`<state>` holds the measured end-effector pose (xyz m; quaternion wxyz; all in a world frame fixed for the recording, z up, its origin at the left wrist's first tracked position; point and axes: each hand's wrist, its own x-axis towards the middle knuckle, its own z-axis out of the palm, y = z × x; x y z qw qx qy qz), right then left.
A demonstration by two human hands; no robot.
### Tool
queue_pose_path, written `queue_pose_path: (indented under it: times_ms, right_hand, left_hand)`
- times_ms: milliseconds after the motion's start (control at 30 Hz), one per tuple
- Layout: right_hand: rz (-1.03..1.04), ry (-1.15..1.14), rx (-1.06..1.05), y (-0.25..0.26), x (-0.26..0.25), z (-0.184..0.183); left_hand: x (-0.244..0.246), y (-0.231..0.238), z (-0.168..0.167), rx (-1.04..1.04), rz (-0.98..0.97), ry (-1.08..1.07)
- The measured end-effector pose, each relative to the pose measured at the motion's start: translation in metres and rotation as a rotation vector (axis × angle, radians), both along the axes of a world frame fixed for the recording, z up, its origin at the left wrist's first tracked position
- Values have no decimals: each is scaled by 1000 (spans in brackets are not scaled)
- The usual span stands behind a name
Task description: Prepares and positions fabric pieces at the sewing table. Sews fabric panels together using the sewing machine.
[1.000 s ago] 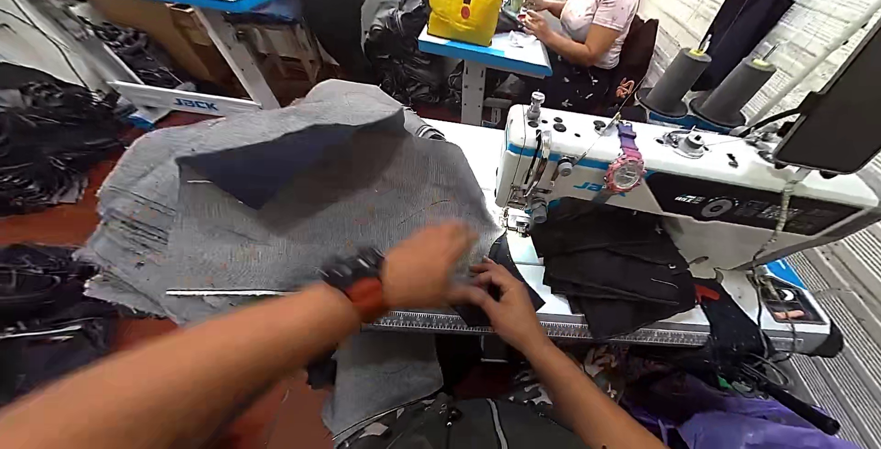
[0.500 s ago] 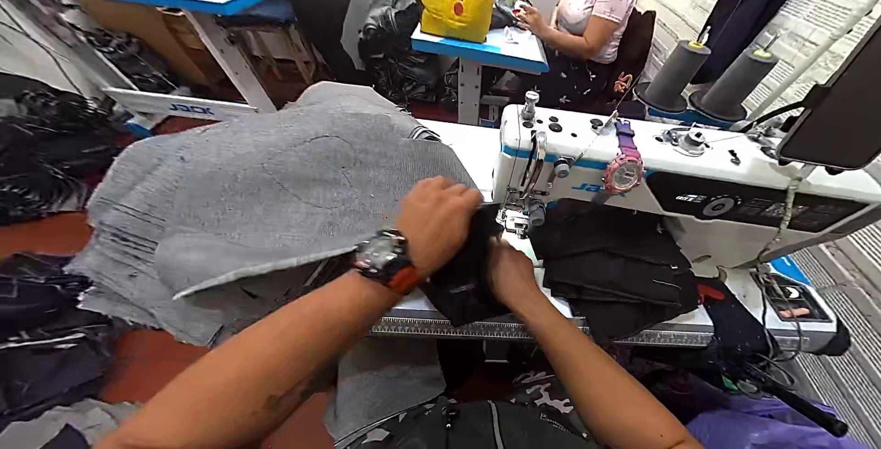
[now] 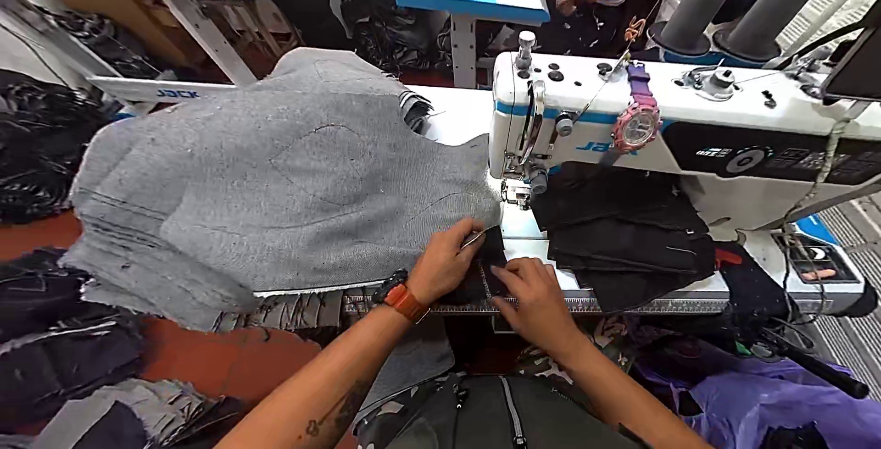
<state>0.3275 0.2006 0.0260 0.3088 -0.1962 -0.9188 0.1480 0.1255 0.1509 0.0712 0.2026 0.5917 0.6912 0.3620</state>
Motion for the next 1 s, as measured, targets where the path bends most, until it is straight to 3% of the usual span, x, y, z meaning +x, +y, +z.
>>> queue_pose_path:
  times_ms: [100,200,267,400,633,1000]
  right_hand:
    - [8,82,47,9,3,-16]
    - [45,207,130,7,8,-25]
    - [68,249,169,6,14,-27]
    - [72,296,169,10,21,-36]
    - [-55,328,63,17,39,-35]
    - [65,206,-17,27,49,-17]
  left_hand:
    - [4,3,3,118,23,85]
    - [15,-6,2,282,-150,437]
    - [25,-15,-14,300,-255,547]
    - [33,-27,-42,358,-254,494]
    - [43,-32,-39,374,-224,537]
    - [54,-31,-34,315,-130,592]
